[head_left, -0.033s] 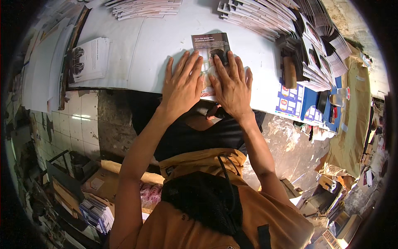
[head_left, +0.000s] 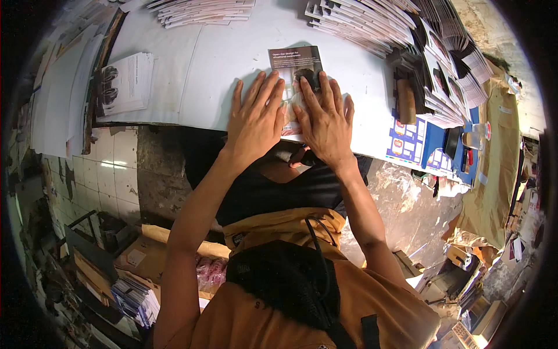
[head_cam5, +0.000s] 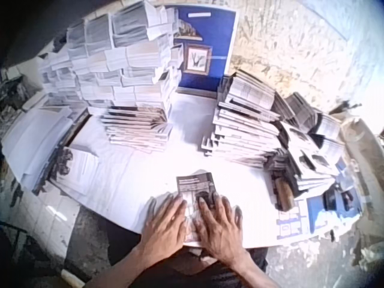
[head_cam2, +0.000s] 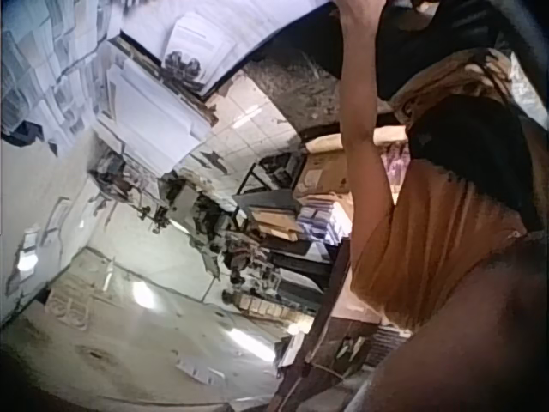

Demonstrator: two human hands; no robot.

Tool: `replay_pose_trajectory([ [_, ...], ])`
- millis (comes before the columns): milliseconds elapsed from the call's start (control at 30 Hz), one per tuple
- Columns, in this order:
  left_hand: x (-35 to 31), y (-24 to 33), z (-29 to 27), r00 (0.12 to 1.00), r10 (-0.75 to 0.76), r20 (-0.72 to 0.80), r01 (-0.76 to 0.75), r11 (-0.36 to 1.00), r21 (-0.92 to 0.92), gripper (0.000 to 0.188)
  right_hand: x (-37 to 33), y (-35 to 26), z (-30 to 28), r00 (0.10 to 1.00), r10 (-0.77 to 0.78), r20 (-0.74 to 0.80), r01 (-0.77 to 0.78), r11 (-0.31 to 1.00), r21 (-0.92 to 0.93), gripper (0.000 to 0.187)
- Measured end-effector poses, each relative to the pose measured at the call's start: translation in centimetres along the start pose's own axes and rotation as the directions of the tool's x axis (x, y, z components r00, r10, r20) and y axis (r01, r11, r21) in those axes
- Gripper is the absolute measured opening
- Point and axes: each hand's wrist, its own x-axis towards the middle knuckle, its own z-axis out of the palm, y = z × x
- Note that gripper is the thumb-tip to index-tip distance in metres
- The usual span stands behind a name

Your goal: The person is manually applying adhesive to paper brochures. They take a brochure from a stack, apply glue from a small cylindrical container to the edge, and then fold and press the paper to secure it before placing it aside.

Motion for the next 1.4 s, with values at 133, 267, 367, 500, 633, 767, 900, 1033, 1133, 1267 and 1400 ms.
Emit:
replay_pose_trajectory([
  [133, 0.0, 0.0, 0.0, 1.000, -0.002, 0.001, 0.002, 1.000, -0.002, 0.051, 0.0, 0.1, 0.1, 1.000, -0.002, 0.000, 0.002, 1.000, -0.011, 0.054],
  [267, -0.1, -0.1, 0.0, 1.000, -0.001, 0.013, 0.001, 1.000, 0.001, 0.052, 0.0, 0.1, 0.1, 1.000, -0.001, 0.001, 0.001, 1.000, -0.014, 0.055],
  [367, -0.1, -0.2, 0.1, 1.000, -0.003, 0.022, 0.002, 1.000, 0.004, 0.053, 0.0, 0.0, 0.0, 1.000, -0.001, 0.000, 0.001, 1.000, -0.012, 0.055],
  [500, -0.1, -0.2, -0.2, 0.999, 0.002, 0.038, -0.001, 1.000, -0.004, 0.055, 0.0, 0.0, 0.0, 1.000, 0.001, -0.003, -0.001, 1.000, -0.008, 0.055],
  [633, 0.1, -0.1, -0.6, 0.997, 0.014, 0.072, -0.013, 1.000, -0.024, 0.061, 0.0, 0.0, 0.0, 1.000, 0.004, -0.015, -0.004, 1.000, -0.006, 0.055],
  [767, 0.1, 0.0, -0.8, 0.994, 0.007, 0.107, -0.007, 1.000, -0.003, 0.064, 0.1, 0.9, -1.0, 1.000, 0.019, -0.020, -0.016, 0.985, 0.169, 0.057],
  [900, -0.2, -0.3, -0.8, 0.995, -0.004, 0.096, 0.006, 1.000, -0.017, 0.065, 0.6, 7.0, -3.8, 0.932, 0.106, -0.347, -0.085, 0.994, 0.075, 0.059],
  [1033, -0.1, -0.1, -0.6, 0.995, 0.004, 0.095, -0.002, 1.000, -0.020, 0.065, -0.2, 12.8, -6.2, 0.891, 0.297, -0.343, -0.342, 0.936, -0.078, 0.057],
  [1133, -0.1, -0.2, -0.6, 0.995, 0.001, 0.096, 0.001, 1.000, -0.018, 0.065, -0.3, 14.6, -5.7, 0.911, 0.151, -0.385, -0.272, 0.919, -0.284, 0.059],
  [1267, -0.1, -0.2, -0.7, 0.995, 0.004, 0.095, -0.002, 1.000, -0.028, 0.065, -0.4, 15.0, -5.7, 0.953, 0.150, -0.262, -0.216, 0.946, -0.243, 0.065],
  [1400, -0.2, -0.1, -0.6, 0.995, 0.007, 0.099, -0.005, 1.000, -0.024, 0.065, -0.3, 12.6, -6.1, 0.958, 0.175, -0.229, -0.200, 0.976, -0.089, 0.060],
])
